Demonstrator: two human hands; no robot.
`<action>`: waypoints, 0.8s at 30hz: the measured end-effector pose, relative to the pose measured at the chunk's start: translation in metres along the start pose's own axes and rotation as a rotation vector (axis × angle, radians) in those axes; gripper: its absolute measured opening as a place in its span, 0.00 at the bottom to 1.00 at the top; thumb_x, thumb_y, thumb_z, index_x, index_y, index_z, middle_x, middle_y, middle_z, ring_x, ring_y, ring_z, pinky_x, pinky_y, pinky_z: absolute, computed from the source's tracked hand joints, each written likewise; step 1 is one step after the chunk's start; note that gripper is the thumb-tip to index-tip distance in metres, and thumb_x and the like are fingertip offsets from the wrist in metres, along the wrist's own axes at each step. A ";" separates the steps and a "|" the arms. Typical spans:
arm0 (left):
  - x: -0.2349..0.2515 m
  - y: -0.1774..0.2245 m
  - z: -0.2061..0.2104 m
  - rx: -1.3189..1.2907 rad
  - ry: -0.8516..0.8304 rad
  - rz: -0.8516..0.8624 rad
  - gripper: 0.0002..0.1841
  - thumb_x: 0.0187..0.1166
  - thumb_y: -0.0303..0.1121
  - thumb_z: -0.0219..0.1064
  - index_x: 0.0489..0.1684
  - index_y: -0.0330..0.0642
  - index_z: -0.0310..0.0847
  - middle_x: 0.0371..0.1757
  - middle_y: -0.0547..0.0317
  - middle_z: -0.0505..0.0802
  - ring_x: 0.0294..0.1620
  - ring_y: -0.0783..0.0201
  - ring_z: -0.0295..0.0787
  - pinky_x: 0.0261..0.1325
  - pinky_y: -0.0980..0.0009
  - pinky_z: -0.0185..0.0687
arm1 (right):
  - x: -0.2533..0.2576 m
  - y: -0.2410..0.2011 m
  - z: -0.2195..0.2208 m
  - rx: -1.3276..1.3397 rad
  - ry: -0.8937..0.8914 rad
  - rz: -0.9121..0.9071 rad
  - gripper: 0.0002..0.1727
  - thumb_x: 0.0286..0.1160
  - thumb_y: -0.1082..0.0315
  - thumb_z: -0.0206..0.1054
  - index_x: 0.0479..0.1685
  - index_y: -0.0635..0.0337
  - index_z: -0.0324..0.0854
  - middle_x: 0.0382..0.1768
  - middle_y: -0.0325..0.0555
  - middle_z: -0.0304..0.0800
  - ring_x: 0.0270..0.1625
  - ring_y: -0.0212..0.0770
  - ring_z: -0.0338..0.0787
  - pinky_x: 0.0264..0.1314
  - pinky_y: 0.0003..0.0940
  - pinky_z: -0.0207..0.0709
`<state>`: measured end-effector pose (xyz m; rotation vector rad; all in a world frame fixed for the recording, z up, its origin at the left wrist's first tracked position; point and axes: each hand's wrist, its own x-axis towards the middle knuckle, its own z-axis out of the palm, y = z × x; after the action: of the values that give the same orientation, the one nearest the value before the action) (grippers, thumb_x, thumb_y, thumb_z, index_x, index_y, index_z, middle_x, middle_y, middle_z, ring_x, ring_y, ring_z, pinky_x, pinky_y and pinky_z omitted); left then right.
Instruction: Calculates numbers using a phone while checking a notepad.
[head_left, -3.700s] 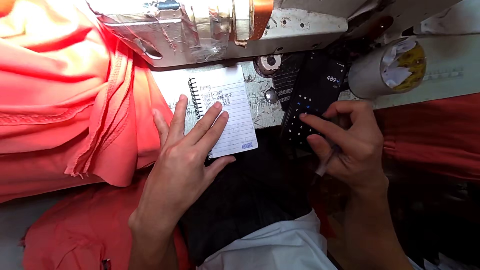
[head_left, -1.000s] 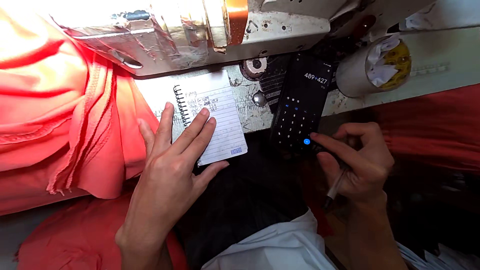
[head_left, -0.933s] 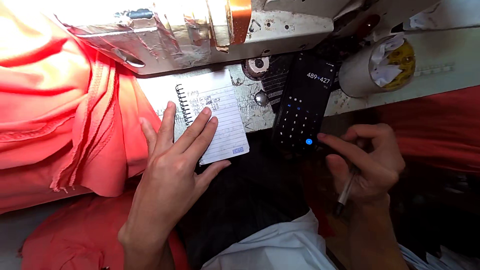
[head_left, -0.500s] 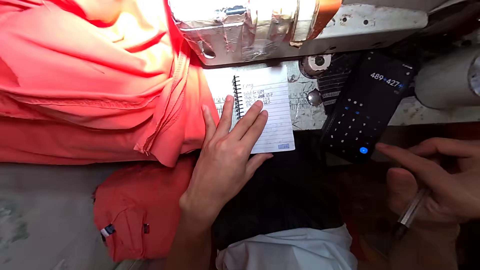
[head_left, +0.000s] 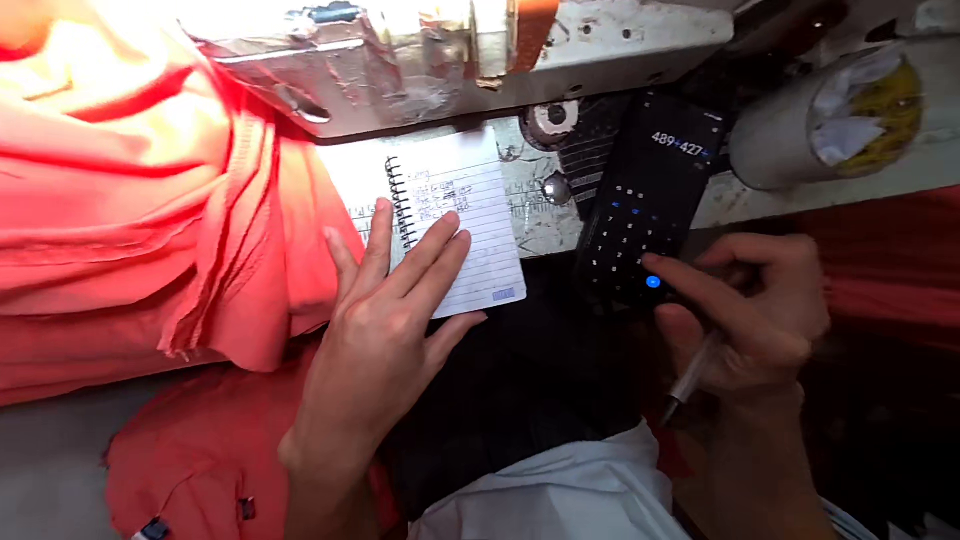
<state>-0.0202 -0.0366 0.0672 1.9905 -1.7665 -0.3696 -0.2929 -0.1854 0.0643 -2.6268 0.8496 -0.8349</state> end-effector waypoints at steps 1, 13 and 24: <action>0.000 0.000 0.000 0.002 0.004 0.001 0.32 0.77 0.55 0.69 0.77 0.44 0.82 0.83 0.55 0.81 0.91 0.35 0.59 0.82 0.18 0.41 | 0.002 -0.001 0.002 0.000 -0.010 -0.009 0.26 0.88 0.44 0.57 0.54 0.54 0.92 0.46 0.52 0.75 0.47 0.39 0.73 0.53 0.28 0.65; -0.001 0.000 -0.001 -0.002 0.008 0.002 0.33 0.77 0.55 0.69 0.77 0.43 0.82 0.83 0.55 0.81 0.91 0.35 0.58 0.82 0.18 0.39 | 0.011 -0.005 0.004 -0.003 -0.016 0.001 0.26 0.87 0.45 0.58 0.59 0.55 0.91 0.45 0.52 0.76 0.47 0.39 0.73 0.53 0.28 0.64; -0.002 -0.001 0.000 0.002 0.004 -0.003 0.33 0.78 0.56 0.67 0.77 0.44 0.81 0.84 0.56 0.80 0.92 0.35 0.57 0.82 0.18 0.39 | 0.013 -0.001 0.002 -0.014 -0.067 -0.047 0.26 0.87 0.44 0.59 0.53 0.55 0.94 0.46 0.57 0.79 0.49 0.44 0.75 0.54 0.34 0.65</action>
<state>-0.0196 -0.0348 0.0666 1.9943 -1.7626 -0.3642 -0.2824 -0.1922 0.0690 -2.6798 0.7819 -0.7503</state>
